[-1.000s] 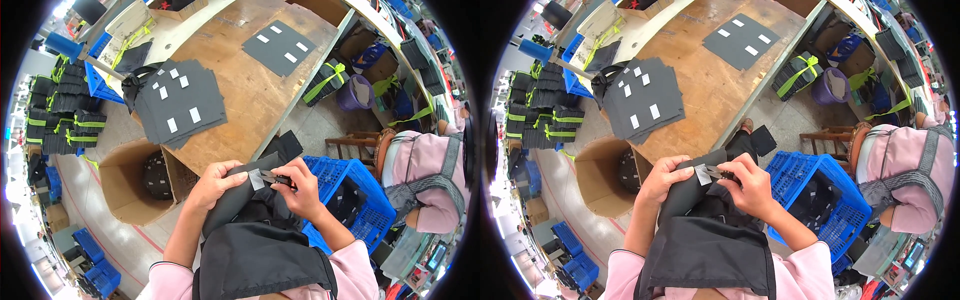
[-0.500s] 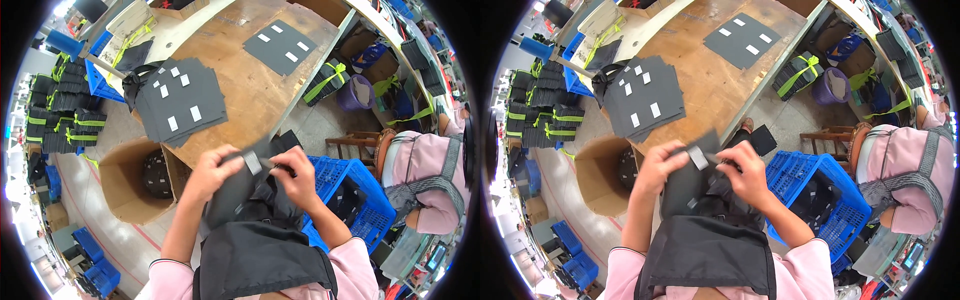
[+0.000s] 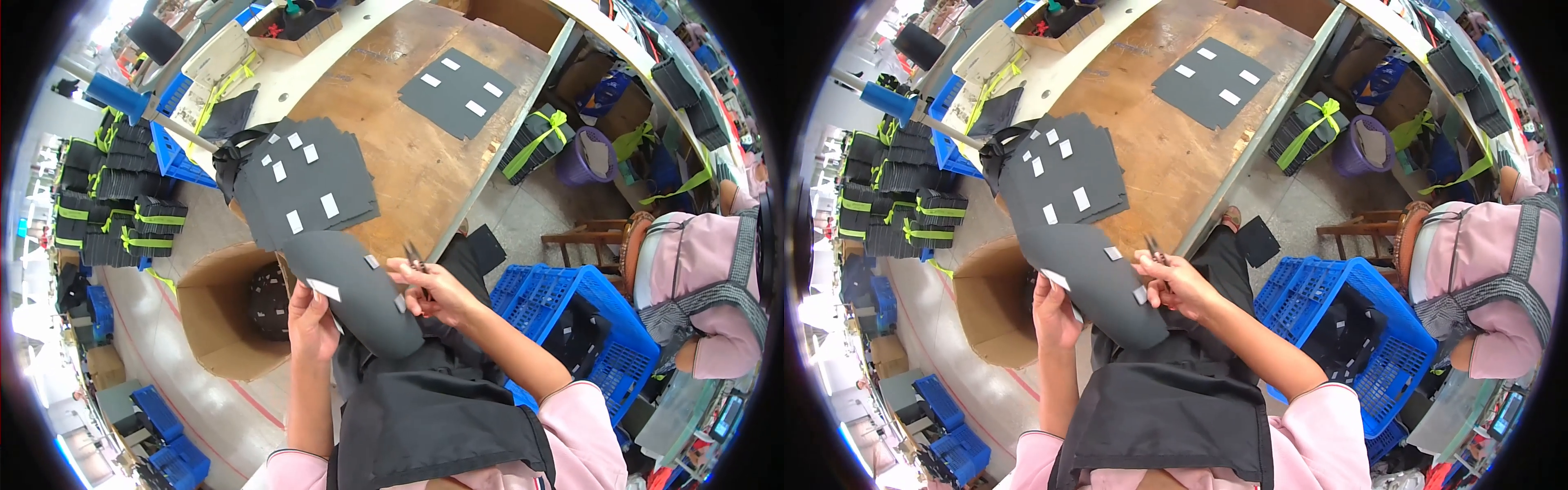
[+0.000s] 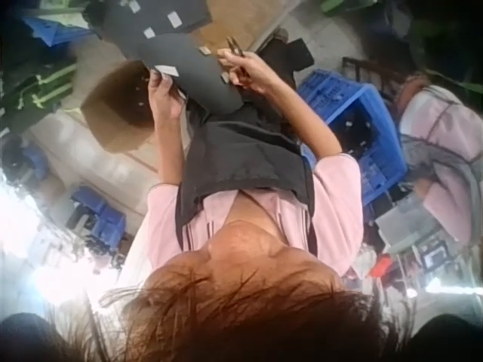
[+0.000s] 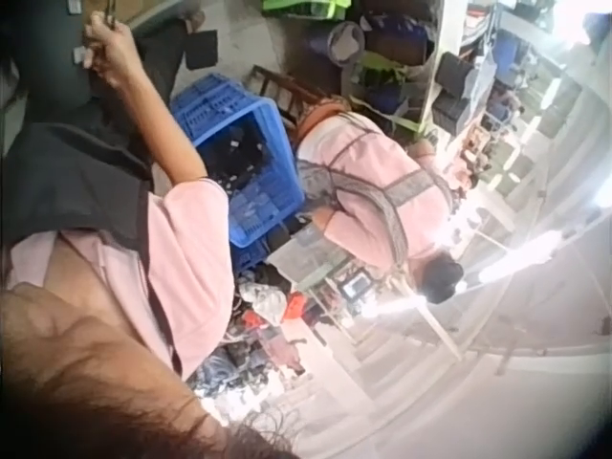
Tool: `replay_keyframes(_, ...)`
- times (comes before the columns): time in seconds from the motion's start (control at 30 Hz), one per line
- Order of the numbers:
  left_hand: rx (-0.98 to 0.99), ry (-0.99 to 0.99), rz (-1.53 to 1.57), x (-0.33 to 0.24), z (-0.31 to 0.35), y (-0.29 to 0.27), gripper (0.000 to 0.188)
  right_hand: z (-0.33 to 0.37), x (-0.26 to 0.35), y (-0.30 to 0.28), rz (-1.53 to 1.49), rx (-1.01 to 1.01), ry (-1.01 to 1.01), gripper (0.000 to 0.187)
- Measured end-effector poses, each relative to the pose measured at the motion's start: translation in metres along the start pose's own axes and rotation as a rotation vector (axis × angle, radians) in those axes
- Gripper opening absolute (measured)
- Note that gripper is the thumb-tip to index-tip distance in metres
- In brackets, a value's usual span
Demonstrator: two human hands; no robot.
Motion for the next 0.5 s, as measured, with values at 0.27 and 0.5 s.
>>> replay_keyframes(0.27,0.079,0.196,-0.328,-0.038,0.007,-0.033,0.043,0.027,0.042,-0.001,-0.034,-0.138,-0.368,0.016)
replay_keyframes(0.5,0.507,0.220,-1.100,-0.039,-0.027,0.080,0.039,0.081,0.070,0.025,0.694,-0.443,-0.672,0.010)
Point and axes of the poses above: each hand's wrist, its own z-axis away from the middle knuckle, its own y-axis out of the palm, x = y × z, the point moved 8 cm from there along -z, towards the middle knuckle, and after that the axes turned 14 degrees about y, right-handed, at the moved point
